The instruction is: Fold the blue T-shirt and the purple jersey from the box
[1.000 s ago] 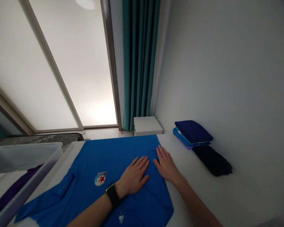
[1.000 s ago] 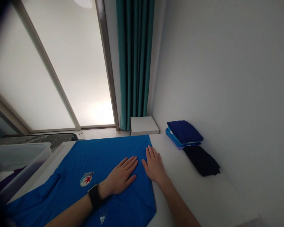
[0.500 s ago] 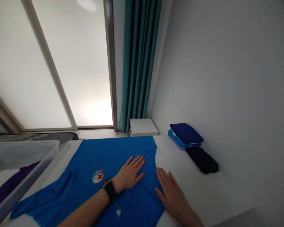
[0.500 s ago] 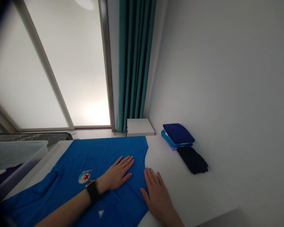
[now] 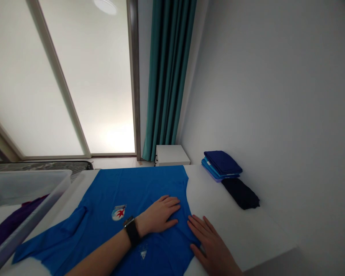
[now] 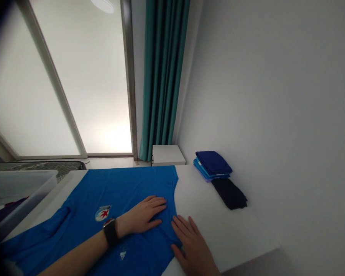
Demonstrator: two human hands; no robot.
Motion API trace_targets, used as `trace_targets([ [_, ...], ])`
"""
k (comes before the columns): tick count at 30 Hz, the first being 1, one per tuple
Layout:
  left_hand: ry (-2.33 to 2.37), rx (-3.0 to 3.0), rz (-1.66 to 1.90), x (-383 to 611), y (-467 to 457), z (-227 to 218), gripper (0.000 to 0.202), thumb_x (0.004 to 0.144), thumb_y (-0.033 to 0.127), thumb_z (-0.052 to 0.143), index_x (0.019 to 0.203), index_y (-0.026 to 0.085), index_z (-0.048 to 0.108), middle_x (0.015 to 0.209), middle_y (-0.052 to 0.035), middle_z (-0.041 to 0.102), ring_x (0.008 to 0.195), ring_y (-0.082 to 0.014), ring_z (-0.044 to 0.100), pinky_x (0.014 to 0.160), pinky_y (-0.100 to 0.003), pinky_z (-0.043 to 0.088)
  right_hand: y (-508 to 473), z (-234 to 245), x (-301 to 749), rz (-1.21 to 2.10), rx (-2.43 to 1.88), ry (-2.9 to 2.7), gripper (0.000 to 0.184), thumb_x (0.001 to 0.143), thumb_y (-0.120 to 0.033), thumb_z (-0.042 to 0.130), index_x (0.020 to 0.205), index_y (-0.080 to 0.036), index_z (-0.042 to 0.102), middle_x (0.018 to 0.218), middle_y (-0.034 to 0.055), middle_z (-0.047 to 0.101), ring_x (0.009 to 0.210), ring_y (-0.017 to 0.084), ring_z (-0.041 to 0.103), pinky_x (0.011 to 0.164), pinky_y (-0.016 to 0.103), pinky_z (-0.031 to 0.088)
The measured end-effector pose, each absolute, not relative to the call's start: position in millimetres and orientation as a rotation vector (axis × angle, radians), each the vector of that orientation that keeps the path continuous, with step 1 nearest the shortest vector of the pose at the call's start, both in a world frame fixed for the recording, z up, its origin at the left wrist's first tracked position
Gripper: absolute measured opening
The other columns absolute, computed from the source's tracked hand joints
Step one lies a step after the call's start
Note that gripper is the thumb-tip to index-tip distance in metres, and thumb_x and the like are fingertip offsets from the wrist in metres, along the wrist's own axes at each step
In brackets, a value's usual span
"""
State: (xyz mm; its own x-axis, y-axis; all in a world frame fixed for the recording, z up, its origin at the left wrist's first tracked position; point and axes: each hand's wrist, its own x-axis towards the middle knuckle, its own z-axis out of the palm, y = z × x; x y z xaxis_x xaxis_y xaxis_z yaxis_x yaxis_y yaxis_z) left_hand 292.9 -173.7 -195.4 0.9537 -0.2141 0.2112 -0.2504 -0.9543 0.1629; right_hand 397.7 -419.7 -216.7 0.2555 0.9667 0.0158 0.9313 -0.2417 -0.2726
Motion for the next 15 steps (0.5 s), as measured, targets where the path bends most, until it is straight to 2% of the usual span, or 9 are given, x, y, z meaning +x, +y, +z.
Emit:
trace_targets([
  [2,-0.493,2.906,0.227,290,-184,-183,0.027,0.091,0.041,0.059,0.113,0.024,0.062,0.12,-0.0034,0.064,0.113,-0.0208,0.056,0.098,-0.034,0.039,-420,-219,398,0.196,-2.305,-1.748,0.052,0.1,-0.042,0.038,0.15,-0.028,0.033,0.155,0.001,0.033,0.143,0.021,0.03,0.121,0.047,0.02],
  [5,-0.604,2.984,0.211,288,-195,-172,0.012,0.089,0.034,0.064,0.093,0.023,0.062,0.101,-0.001,0.064,0.099,-0.0192,0.057,0.086,-0.032,0.041,-420,-222,399,0.148,-2.307,-1.734,0.047,0.101,-0.039,0.036,0.146,-0.028,0.041,0.153,0.0014,0.038,0.141,0.02,0.034,0.12,0.047,0.024],
  [11,-0.667,3.078,0.298,288,-198,-172,0.011,0.094,0.026,0.058,0.085,0.021,0.058,0.092,-0.0006,0.062,0.091,-0.0177,0.055,0.08,-0.033,0.038,-420,-224,398,0.05,-2.269,-1.765,0.047,0.1,-0.036,0.04,0.146,-0.028,0.041,0.151,0.0024,0.042,0.139,0.02,0.038,0.118,0.046,0.027],
  [15,-0.663,3.066,0.271,287,-198,-171,0.009,0.091,0.025,0.061,0.085,0.021,0.058,0.092,-0.0004,0.062,0.09,-0.0178,0.055,0.079,-0.033,0.039,-422,-223,398,-0.042,-2.23,-1.793,0.046,0.099,-0.031,0.044,0.144,-0.03,0.044,0.149,0.0029,0.045,0.137,0.021,0.041,0.117,0.046,0.03],
])
